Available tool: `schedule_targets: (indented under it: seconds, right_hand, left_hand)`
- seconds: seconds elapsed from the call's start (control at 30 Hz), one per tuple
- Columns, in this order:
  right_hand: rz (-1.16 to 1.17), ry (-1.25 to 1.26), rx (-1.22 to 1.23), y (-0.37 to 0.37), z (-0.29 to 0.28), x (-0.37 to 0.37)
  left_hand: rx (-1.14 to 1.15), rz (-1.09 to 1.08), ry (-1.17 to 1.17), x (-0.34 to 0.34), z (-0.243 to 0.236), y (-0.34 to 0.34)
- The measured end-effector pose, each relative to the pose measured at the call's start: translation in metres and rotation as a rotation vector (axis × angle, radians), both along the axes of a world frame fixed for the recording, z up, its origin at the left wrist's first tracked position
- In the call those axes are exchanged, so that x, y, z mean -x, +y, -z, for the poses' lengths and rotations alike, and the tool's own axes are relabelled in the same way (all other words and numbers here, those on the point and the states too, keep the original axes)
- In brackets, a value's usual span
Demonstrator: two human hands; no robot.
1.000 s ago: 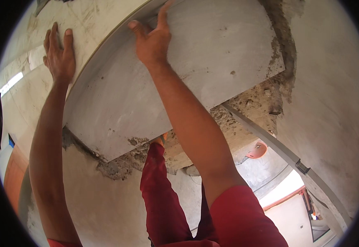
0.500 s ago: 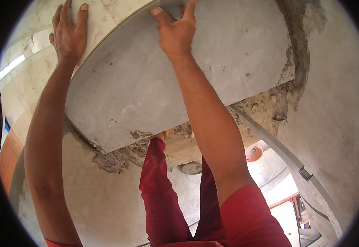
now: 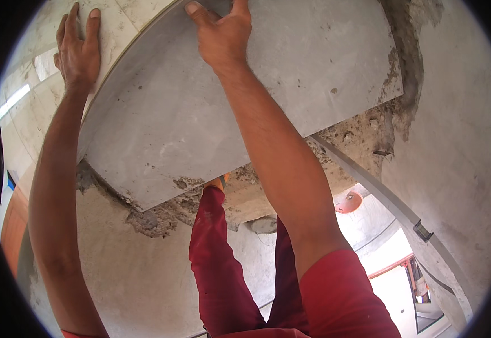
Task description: The person places a long ceramic tile against the vertical edge of a concrete step, checks the fit, removes it, and uses a putty knife to apply and smooth mortar onto the surface.
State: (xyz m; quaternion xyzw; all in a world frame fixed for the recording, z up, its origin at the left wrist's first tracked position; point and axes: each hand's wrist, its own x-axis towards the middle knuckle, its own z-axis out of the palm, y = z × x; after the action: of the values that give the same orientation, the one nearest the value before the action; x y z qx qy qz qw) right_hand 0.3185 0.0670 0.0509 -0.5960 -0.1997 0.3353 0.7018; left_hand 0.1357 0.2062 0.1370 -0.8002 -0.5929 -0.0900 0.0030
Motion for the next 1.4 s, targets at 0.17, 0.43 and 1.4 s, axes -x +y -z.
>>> schedule_targets:
  seconds: [0.17,0.43,1.4]
  right_hand:
    - [0.006,-0.072,-0.005,0.003,-0.003,-0.002]
    - [-0.046,-0.011,-0.029,-0.003,0.0,-0.002]
    - [-0.103,0.304,0.008,-0.019,-0.036,0.0]
  left_hand:
    - [0.017,0.011,-0.04,-0.003,0.001,-0.002]
    - [-0.115,0.162,-0.07,0.024,0.024,0.023]
    - [-0.088,0.136,-0.097,0.018,0.016,0.019]
